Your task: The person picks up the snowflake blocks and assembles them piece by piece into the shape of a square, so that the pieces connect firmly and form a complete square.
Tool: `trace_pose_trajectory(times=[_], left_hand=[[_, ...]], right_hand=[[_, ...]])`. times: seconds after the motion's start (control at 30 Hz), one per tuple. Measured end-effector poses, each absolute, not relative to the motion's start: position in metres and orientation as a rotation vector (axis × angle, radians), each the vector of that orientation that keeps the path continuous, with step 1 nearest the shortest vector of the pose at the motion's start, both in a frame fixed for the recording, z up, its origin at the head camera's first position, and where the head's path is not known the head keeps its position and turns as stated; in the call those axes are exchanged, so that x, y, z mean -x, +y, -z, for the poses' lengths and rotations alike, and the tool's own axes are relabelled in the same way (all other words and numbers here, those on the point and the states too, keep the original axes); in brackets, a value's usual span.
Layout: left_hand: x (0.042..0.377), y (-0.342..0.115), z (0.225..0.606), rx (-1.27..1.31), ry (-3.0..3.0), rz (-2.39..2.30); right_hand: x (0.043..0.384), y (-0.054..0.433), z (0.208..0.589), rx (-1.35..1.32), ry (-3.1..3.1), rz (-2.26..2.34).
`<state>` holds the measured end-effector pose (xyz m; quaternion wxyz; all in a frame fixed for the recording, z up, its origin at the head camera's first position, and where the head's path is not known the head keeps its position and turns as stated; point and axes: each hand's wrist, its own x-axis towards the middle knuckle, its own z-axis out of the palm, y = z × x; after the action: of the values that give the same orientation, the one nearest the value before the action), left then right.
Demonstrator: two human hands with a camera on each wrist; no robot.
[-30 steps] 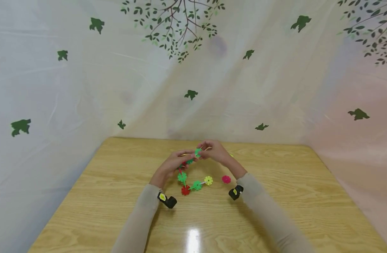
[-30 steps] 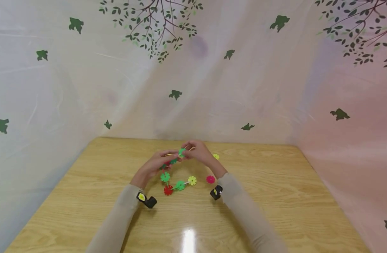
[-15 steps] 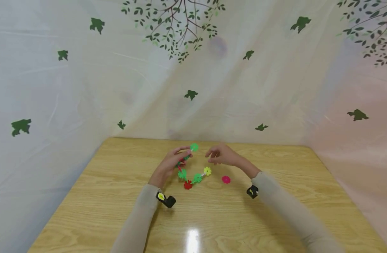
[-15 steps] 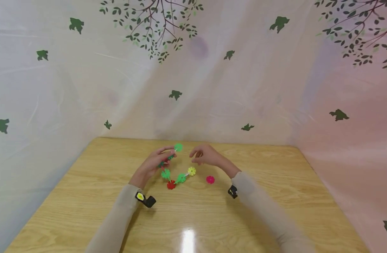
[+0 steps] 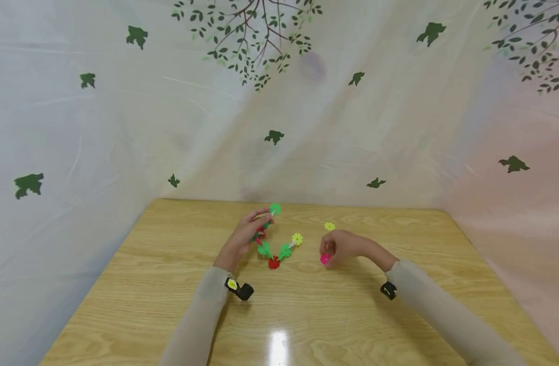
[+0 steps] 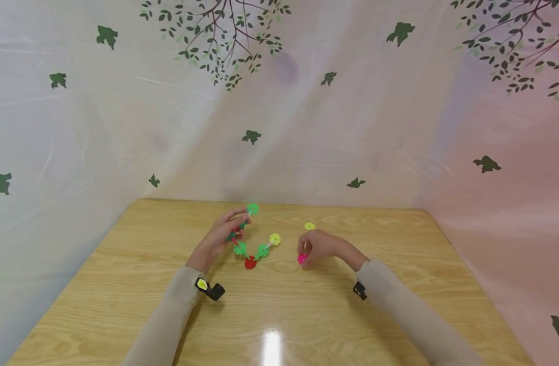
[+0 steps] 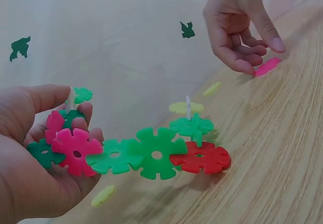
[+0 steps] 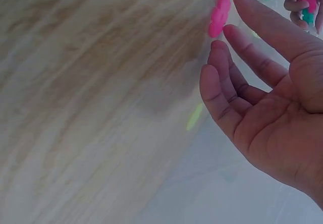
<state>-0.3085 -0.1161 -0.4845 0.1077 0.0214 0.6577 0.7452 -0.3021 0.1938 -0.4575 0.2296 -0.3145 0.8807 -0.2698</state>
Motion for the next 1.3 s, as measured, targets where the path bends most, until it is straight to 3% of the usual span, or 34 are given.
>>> trace_pose_trajectory(times=[0.77,1.3], left_hand=[[0.310,-0.118,0.487,-0.036,1.941,-2.196],[0.312,-0.118,0.486,0.012,1.929,-2.200]], right_hand=[[0.301,0.193,0.472,0.955,2.423,0.882],[0.310,0.160,0.465,0.868,2.494,1.233]])
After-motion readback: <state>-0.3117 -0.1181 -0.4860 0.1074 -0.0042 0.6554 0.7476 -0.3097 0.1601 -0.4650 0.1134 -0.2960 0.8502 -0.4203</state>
